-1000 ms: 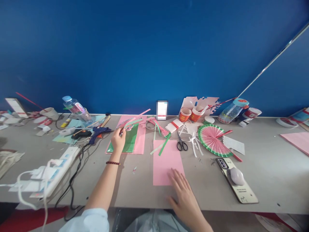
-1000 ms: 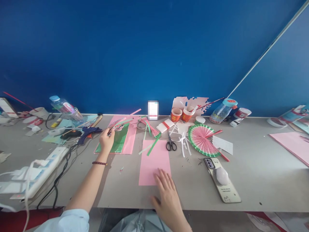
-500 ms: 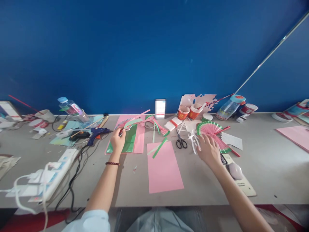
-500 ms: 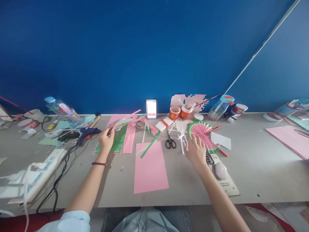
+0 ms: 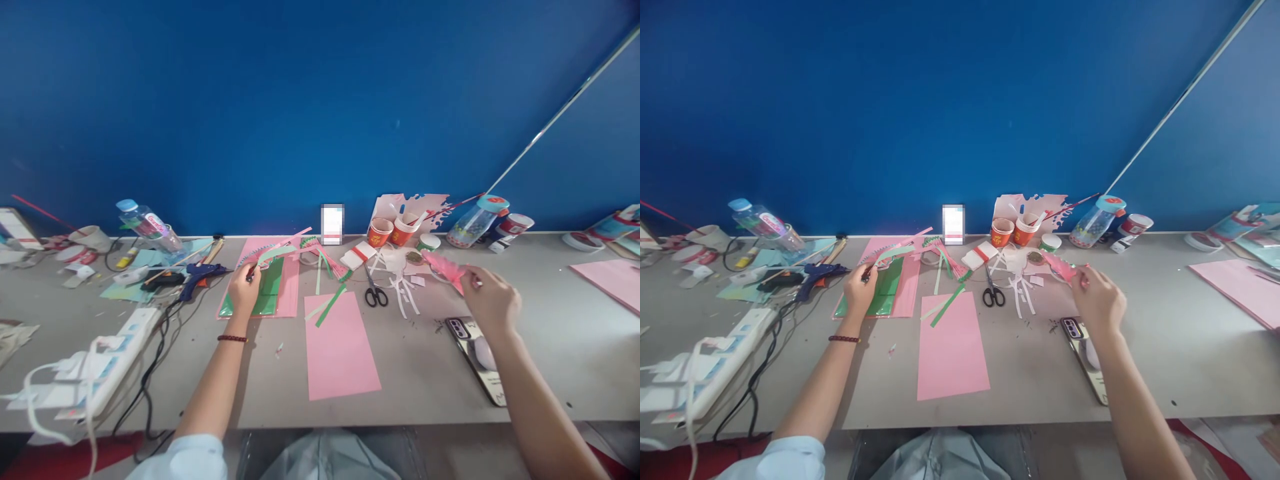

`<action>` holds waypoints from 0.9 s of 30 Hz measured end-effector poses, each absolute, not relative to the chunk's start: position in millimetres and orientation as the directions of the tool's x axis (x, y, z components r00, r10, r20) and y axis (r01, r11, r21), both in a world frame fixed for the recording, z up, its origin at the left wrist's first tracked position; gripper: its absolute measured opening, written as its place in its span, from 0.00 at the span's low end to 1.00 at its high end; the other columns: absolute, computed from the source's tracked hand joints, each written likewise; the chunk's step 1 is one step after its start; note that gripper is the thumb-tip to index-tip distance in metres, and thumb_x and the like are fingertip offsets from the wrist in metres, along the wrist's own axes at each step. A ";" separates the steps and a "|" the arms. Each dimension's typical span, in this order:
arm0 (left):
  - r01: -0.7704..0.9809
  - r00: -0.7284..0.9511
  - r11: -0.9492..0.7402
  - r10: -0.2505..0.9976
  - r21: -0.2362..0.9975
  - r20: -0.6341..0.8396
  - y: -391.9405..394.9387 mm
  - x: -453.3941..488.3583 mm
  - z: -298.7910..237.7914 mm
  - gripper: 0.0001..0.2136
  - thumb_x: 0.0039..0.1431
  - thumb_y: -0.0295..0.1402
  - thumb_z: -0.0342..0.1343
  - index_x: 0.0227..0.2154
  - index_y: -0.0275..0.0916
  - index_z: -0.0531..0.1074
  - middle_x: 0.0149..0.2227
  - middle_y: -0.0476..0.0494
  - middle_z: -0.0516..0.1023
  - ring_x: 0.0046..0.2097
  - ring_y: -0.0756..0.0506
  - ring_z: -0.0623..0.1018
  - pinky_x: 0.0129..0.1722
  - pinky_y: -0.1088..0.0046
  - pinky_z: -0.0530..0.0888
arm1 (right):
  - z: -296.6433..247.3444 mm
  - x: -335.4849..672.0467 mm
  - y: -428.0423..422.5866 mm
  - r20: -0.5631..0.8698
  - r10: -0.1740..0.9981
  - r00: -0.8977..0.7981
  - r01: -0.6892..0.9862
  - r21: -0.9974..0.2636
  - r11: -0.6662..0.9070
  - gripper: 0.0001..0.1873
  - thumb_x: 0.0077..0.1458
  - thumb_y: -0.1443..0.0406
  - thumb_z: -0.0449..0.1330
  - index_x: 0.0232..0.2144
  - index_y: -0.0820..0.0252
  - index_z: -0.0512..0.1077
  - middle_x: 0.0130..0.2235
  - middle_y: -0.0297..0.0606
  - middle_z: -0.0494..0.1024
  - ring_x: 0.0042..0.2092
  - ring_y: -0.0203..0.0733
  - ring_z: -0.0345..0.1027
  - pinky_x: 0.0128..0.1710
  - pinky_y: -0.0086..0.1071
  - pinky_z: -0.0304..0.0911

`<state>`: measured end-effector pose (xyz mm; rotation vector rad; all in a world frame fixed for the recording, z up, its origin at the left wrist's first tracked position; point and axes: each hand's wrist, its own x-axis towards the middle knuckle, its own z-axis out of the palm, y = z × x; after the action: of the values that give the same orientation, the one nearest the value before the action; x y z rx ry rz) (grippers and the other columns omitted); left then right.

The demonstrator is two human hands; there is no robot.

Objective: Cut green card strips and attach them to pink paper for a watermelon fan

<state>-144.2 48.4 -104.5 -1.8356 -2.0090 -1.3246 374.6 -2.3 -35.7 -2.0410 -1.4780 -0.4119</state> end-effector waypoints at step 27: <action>0.844 -0.257 -0.115 0.771 0.525 0.582 49.0 -144.0 -104.1 0.11 0.60 0.37 0.48 0.38 0.39 0.73 0.38 0.41 0.79 0.40 0.44 0.77 0.44 0.70 0.70 | -92.8 315.1 -44.1 0.539 0.820 -0.193 0.977 0.027 0.212 0.12 0.59 0.66 0.50 0.34 0.60 0.74 0.32 0.39 0.76 0.37 0.42 0.68 0.36 0.32 0.60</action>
<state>-144.0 49.0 -104.1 -1.8613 -2.0318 -1.3263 315.1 -44.1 -92.8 -1.6654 -2.0834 -0.5183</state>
